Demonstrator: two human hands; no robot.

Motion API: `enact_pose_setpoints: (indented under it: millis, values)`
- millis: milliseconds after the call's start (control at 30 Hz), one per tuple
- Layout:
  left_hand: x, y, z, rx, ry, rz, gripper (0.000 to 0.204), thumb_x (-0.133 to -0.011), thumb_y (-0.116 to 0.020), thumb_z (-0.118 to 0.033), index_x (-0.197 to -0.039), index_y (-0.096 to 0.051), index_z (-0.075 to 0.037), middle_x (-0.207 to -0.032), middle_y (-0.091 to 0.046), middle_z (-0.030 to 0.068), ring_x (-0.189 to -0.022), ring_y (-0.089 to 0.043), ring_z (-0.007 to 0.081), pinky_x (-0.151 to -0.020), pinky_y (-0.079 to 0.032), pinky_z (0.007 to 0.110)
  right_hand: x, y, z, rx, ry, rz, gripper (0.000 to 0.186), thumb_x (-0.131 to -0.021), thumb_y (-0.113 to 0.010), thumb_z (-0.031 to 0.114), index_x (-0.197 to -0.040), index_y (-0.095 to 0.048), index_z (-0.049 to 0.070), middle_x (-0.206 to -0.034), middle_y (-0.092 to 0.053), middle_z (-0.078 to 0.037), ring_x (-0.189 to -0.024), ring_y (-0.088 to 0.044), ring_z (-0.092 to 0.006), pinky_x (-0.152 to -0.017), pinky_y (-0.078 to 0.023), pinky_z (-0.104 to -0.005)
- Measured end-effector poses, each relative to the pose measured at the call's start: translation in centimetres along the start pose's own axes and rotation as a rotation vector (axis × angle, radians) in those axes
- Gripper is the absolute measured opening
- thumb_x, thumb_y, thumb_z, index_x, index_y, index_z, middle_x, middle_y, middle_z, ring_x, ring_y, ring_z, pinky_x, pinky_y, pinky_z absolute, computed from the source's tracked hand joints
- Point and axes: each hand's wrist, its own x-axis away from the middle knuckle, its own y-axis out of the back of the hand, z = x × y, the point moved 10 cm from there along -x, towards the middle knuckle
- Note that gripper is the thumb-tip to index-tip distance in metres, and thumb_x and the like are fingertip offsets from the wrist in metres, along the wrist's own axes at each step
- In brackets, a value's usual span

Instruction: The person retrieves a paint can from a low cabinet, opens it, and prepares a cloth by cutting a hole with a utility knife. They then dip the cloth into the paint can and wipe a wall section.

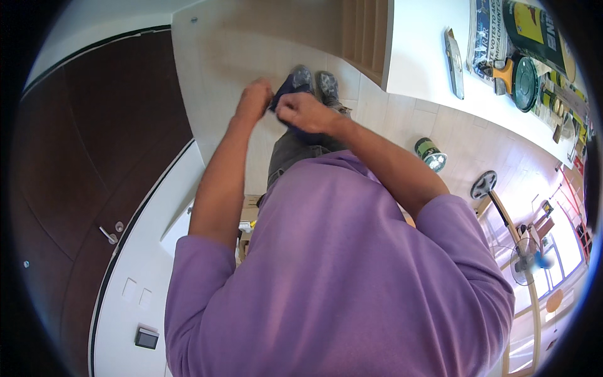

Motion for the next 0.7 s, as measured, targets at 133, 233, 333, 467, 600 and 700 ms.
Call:
enact_pose_setpoints:
  millis: [133, 233, 333, 467, 600, 700]
  values:
    - [2.3, -0.1, 4.0, 0.679, 0.471, 0.057, 0.025, -0.102, -0.060, -0.024, -0.109, -0.069, -0.002, -0.100, -0.074, 0.0131, -0.090, -0.072, 0.0244, -0.078, -0.057, 0.037, 1.1, -0.1, -0.1, -0.135, -0.066, -0.055, 0.029, -0.098, -0.060, 0.027, -0.099, -0.064, -0.001, -0.079, -0.063, -0.013, -0.074, -0.059, -0.0202, -0.073, -0.050, -0.0373]
    - [3.5, -0.4, 0.5, 1.052, 0.444, 0.235, 0.029, -0.105, -0.060, -0.026, -0.118, -0.070, -0.002, -0.105, -0.073, 0.0070, -0.096, -0.071, 0.0170, -0.082, -0.056, 0.032, 1.4, 1.2, -1.9, -0.157, -0.035, -0.109, 0.028, -0.101, -0.057, 0.027, -0.103, -0.061, 0.000, -0.081, -0.060, -0.009, -0.078, -0.056, -0.0160, -0.074, -0.048, -0.0356]
    - [4.3, -0.9, -2.5, 1.108, 0.338, 0.241, 0.028, -0.104, -0.063, -0.022, -0.123, -0.070, -0.002, -0.107, -0.074, 0.0066, -0.097, -0.071, 0.0162, -0.083, -0.056, 0.032, 1.6, 2.2, -2.4, -0.164, -0.140, -0.089, 0.027, -0.101, -0.056, 0.027, -0.104, -0.061, 0.000, -0.082, -0.060, -0.010, -0.079, -0.056, -0.0164, -0.075, -0.048, -0.0357]
    - [3.9, -1.3, -2.6, 0.984, 0.261, 0.145, 0.025, -0.102, -0.067, -0.016, -0.122, -0.071, -0.003, -0.104, -0.074, 0.0045, -0.095, -0.069, 0.0131, -0.081, -0.055, 0.030, 1.3, 2.6, -2.0, -0.100, -0.143, -0.058, 0.030, -0.101, -0.054, 0.030, -0.105, -0.061, 0.000, -0.083, -0.062, -0.010, -0.078, -0.057, -0.0178, -0.075, -0.049, -0.0363]
    - [3.6, -0.7, -2.3, 0.866, 0.243, 0.092, 0.023, -0.102, -0.066, -0.016, -0.119, -0.072, -0.002, -0.101, -0.074, 0.0034, -0.093, -0.068, 0.0111, -0.078, -0.054, 0.028, 0.6, 2.3, -2.0, -0.046, -0.115, -0.022, 0.031, -0.100, -0.055, 0.030, -0.104, -0.061, 0.000, -0.083, -0.064, -0.013, -0.078, -0.061, -0.0213, -0.076, -0.050, -0.0373]
    - [3.3, -0.8, -2.1, 0.827, 0.218, 0.111, 0.023, -0.102, -0.066, -0.016, -0.118, -0.072, -0.001, -0.100, -0.074, 0.0035, -0.090, -0.068, 0.0109, -0.077, -0.055, 0.028, 0.2, 2.2, -2.3, -0.070, -0.148, -0.016, 0.031, -0.099, -0.055, 0.029, -0.103, -0.063, -0.001, -0.085, -0.066, -0.015, -0.081, -0.064, -0.0255, -0.077, -0.051, -0.0391]
